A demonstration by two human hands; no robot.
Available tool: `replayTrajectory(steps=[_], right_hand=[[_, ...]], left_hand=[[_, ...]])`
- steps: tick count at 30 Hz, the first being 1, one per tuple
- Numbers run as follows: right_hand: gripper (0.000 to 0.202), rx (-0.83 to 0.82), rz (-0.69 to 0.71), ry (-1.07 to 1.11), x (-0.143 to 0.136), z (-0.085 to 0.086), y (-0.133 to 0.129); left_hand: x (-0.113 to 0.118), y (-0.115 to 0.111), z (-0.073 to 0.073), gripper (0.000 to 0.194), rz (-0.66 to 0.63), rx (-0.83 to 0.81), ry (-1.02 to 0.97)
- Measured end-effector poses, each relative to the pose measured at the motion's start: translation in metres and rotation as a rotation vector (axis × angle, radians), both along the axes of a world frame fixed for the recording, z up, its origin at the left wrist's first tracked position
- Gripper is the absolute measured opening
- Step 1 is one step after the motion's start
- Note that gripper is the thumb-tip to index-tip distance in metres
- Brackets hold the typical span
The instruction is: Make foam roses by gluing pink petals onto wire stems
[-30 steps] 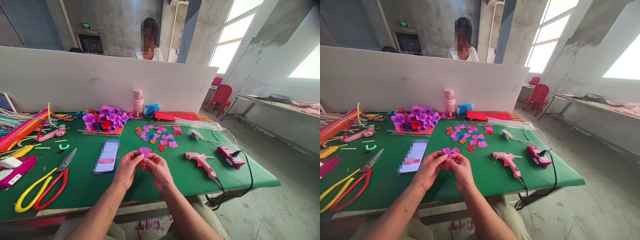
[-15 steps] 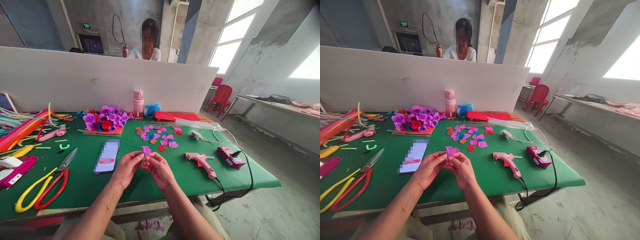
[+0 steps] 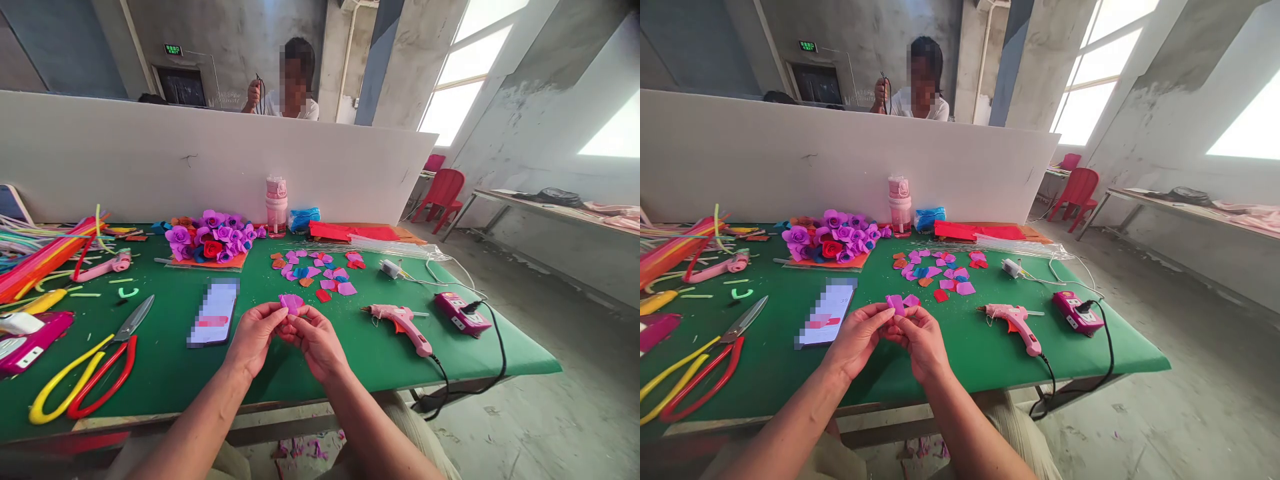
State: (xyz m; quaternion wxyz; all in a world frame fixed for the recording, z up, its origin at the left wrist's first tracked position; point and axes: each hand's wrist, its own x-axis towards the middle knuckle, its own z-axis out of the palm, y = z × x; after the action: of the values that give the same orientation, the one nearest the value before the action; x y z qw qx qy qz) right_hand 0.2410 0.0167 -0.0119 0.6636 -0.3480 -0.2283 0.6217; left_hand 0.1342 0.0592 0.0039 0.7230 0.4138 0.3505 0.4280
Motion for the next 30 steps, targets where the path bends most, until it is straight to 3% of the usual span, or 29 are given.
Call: replayTrajectory(steps=[13, 21, 27, 30], right_hand=[[0.014, 0.104, -0.109, -0.214, -0.0091, 0.0020, -0.0018], [0.020, 0.127, -0.126, -0.323, -0.0095, -0.0018, -0.0006], [0.019, 0.102, -0.131, -0.255, -0.0043, 0.0005, -0.0008], [0.020, 0.073, -0.113, -0.249, -0.0024, 0.0012, -0.0007]], left_hand=[[0.0010, 0.0011, -0.0010, 0.022, 0.025, -0.028, -0.031], [0.0012, -0.0010, -0.0005, 0.022, 0.087, 0.023, 0.021], [-0.0048, 0.0039, -0.0019, 0.024, -0.064, 0.032, 0.020], [-0.0056, 0.0038, -0.0007, 0.024, -0.069, 0.022, 0.037]])
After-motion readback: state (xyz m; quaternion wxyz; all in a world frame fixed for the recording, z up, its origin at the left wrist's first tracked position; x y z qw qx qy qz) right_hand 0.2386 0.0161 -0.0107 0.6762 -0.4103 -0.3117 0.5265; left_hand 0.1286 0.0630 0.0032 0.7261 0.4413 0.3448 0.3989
